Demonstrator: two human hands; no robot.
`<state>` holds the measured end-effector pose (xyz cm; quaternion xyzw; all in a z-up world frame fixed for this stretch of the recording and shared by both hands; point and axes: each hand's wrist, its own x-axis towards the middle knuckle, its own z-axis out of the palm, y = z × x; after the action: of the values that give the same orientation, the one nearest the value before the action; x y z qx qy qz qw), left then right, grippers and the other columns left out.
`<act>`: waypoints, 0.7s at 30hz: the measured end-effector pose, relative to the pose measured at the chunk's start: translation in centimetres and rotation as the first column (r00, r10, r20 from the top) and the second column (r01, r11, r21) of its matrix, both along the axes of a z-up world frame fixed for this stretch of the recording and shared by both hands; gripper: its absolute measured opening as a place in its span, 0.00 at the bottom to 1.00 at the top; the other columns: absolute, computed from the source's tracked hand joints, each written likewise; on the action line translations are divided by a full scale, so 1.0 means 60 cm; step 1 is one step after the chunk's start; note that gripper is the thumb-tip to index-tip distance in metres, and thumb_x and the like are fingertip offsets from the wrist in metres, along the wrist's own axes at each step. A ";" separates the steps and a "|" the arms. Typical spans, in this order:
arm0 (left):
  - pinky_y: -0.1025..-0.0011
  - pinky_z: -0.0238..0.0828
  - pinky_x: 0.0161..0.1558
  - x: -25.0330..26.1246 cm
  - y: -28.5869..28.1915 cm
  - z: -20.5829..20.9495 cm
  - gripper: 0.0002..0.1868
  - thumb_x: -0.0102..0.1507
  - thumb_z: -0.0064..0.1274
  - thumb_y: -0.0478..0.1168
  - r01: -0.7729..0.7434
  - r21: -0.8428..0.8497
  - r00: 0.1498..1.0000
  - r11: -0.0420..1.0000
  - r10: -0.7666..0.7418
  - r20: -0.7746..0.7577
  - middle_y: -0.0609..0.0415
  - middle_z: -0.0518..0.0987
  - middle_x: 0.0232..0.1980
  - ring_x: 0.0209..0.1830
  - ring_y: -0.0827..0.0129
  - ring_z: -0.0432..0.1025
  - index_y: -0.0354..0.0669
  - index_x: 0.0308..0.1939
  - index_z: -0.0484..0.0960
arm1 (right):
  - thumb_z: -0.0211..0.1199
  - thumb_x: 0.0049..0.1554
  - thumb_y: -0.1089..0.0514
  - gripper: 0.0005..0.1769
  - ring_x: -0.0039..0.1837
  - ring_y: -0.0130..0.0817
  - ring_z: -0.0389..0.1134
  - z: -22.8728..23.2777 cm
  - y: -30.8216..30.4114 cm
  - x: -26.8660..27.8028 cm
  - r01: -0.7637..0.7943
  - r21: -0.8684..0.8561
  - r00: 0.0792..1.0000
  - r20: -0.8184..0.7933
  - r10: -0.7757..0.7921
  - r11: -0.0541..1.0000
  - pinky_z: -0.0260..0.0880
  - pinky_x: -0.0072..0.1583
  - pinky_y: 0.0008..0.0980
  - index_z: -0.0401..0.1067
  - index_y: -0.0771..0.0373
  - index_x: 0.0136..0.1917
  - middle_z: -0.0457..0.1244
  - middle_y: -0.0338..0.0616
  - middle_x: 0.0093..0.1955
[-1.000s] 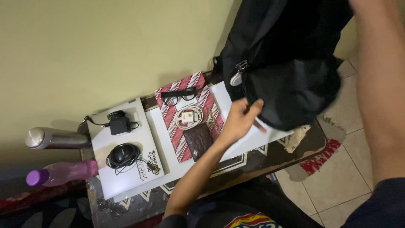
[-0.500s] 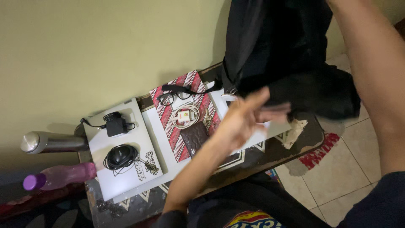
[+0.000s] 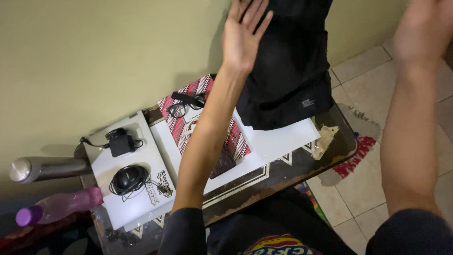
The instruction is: The person packs a black backpack with daily essentials from a table. They place a wallet, a power adapter with cable, a patterned notebook, a computer mouse, a charger, and a laptop into the bag, then close the zipper.
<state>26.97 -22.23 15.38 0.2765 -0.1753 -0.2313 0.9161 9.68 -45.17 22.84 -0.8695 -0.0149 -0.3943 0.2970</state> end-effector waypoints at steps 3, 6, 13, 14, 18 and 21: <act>0.58 0.69 0.66 -0.024 0.013 -0.008 0.30 0.71 0.48 0.50 -0.181 0.397 0.938 0.900 0.037 0.344 0.46 0.74 0.70 0.68 0.59 0.70 0.35 0.72 0.69 | 0.63 0.66 0.60 0.08 0.56 0.38 0.72 -0.038 0.028 -0.056 -0.159 0.061 0.975 -0.149 0.167 0.985 0.73 0.59 0.37 0.75 0.67 0.55 0.69 0.50 0.54; 0.61 0.76 0.58 -0.107 0.052 -0.033 0.23 0.68 0.57 0.50 -0.400 0.502 0.646 0.767 -0.152 0.748 0.51 0.84 0.54 0.56 0.63 0.80 0.41 0.62 0.78 | 0.65 0.59 0.59 0.13 0.56 0.42 0.72 -0.098 0.068 -0.072 -0.283 0.020 0.800 -0.546 0.248 0.959 0.72 0.58 0.41 0.77 0.67 0.56 0.70 0.52 0.54; 0.51 0.51 0.73 -0.166 0.115 -0.066 0.36 0.50 0.66 0.55 -0.748 0.371 -0.164 0.550 -0.696 0.699 0.48 0.81 0.45 0.52 0.59 0.76 0.38 0.57 0.81 | 0.66 0.52 0.52 0.21 0.63 0.50 0.69 -0.185 0.075 -0.061 -0.499 -0.328 0.611 -0.789 0.057 0.802 0.65 0.68 0.47 0.79 0.67 0.55 0.70 0.53 0.59; 0.47 0.43 0.74 -0.160 0.116 -0.067 0.29 0.53 0.64 0.51 -0.759 0.434 -0.138 0.485 -0.771 0.621 0.50 0.81 0.46 0.54 0.61 0.75 0.40 0.54 0.82 | 0.64 0.54 0.52 0.20 0.63 0.50 0.68 -0.184 0.068 -0.057 -0.490 -0.348 0.583 -0.812 0.004 0.799 0.65 0.69 0.46 0.79 0.67 0.55 0.69 0.54 0.60; 0.37 0.27 0.77 -0.142 0.115 -0.068 0.14 0.61 0.58 0.41 -0.741 0.513 -0.156 0.434 -0.854 0.496 0.54 0.80 0.47 0.60 0.63 0.72 0.41 0.48 0.82 | 0.63 0.51 0.51 0.24 0.57 0.49 0.72 -0.155 0.045 -0.048 -0.506 -0.334 0.539 -0.842 -0.010 0.795 0.72 0.62 0.45 0.79 0.70 0.53 0.70 0.56 0.57; 0.46 0.29 0.82 -0.155 0.113 -0.074 0.18 0.56 0.51 0.39 -0.577 0.403 -0.235 0.711 -0.617 0.751 0.49 0.81 0.52 0.62 0.60 0.74 0.43 0.51 0.79 | 0.58 0.55 0.51 0.21 0.49 0.48 0.75 -0.141 0.056 -0.038 -0.496 -0.299 0.375 -0.921 -0.109 0.815 0.75 0.57 0.45 0.80 0.67 0.54 0.72 0.54 0.53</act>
<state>17.67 -15.46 10.92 0.6609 -0.7232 0.0191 0.1996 7.41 -41.79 14.37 -0.9749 -0.0670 0.2068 0.0477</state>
